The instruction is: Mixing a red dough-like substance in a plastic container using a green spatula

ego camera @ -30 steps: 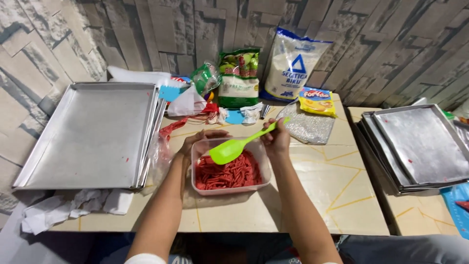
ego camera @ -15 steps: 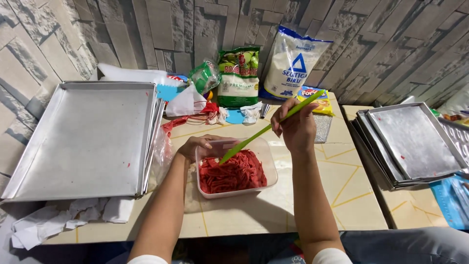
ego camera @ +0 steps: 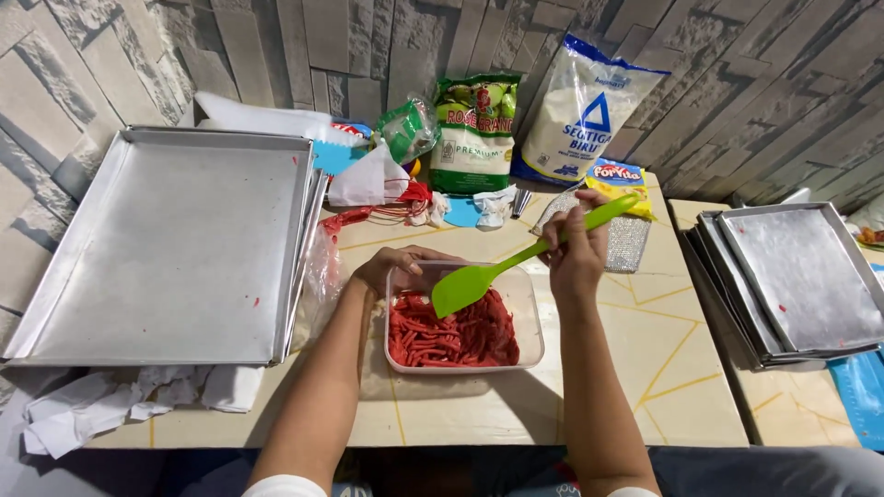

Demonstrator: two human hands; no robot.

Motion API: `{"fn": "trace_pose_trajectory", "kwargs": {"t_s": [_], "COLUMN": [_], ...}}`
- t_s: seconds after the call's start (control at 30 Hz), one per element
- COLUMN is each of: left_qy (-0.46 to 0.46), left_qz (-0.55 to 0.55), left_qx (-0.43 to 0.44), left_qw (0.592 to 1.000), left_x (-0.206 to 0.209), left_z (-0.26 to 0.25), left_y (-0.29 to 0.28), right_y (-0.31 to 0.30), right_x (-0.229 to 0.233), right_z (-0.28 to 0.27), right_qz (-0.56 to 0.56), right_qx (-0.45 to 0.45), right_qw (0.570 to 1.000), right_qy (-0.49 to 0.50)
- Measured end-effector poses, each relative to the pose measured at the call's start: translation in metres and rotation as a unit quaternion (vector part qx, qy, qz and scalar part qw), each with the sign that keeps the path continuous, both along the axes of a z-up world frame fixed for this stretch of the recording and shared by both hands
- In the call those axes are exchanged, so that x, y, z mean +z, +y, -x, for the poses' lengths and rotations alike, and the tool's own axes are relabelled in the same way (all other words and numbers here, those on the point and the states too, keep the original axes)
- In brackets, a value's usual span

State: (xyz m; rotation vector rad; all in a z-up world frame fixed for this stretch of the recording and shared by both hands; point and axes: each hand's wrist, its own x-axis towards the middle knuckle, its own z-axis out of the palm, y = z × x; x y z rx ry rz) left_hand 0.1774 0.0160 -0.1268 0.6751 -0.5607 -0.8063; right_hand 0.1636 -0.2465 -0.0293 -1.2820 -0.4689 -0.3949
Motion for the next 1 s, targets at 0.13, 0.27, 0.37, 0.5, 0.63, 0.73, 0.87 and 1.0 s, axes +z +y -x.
{"fn": "trace_pose_trajectory", "kwargs": {"t_s": [0.13,0.27,0.37,0.5,0.63,0.73,0.87,1.0], "left_qy": [0.0,-0.001,0.004,-0.014,-0.006,-0.004,-0.001,-0.002], "left_qz": [-0.003,-0.005,0.013,0.016,0.016,0.005,-0.007,-0.012], "left_qx": [-0.009,-0.007,-0.003,-0.007,0.0,-0.008,-0.005,0.004], "left_qw": [1.0,1.0,1.0,1.0,1.0,1.0,1.0,1.0], "left_x": [0.022,0.007,0.0,0.003,0.015,0.012,0.009,0.012], "left_z": [0.004,-0.005,-0.005,-0.004,0.004,0.001,-0.004,-0.001], "left_y": [-0.001,-0.003,-0.006,-0.005,-0.003,-0.003,-0.005,-0.005], "right_y": [0.002,0.0,-0.019,-0.034,-0.035,-0.028,0.001,0.023], "right_x": [-0.019,-0.038,-0.038,-0.037,-0.018,-0.026,-0.054,-0.056], "right_z": [-0.006,-0.021,-0.032,-0.04,-0.024,-0.024,-0.021,-0.001], "right_qz": [-0.021,0.027,0.042,0.055,0.013,-0.035,0.025,0.089], "right_qx": [0.048,0.053,0.011,-0.018,-0.035,-0.03,-0.013,0.006], "right_qw": [0.998,0.998,0.999,0.997,0.998,0.997,0.999,0.994], "right_qy": [0.028,0.001,-0.03,-0.05,-0.057,-0.064,-0.034,-0.059]}}
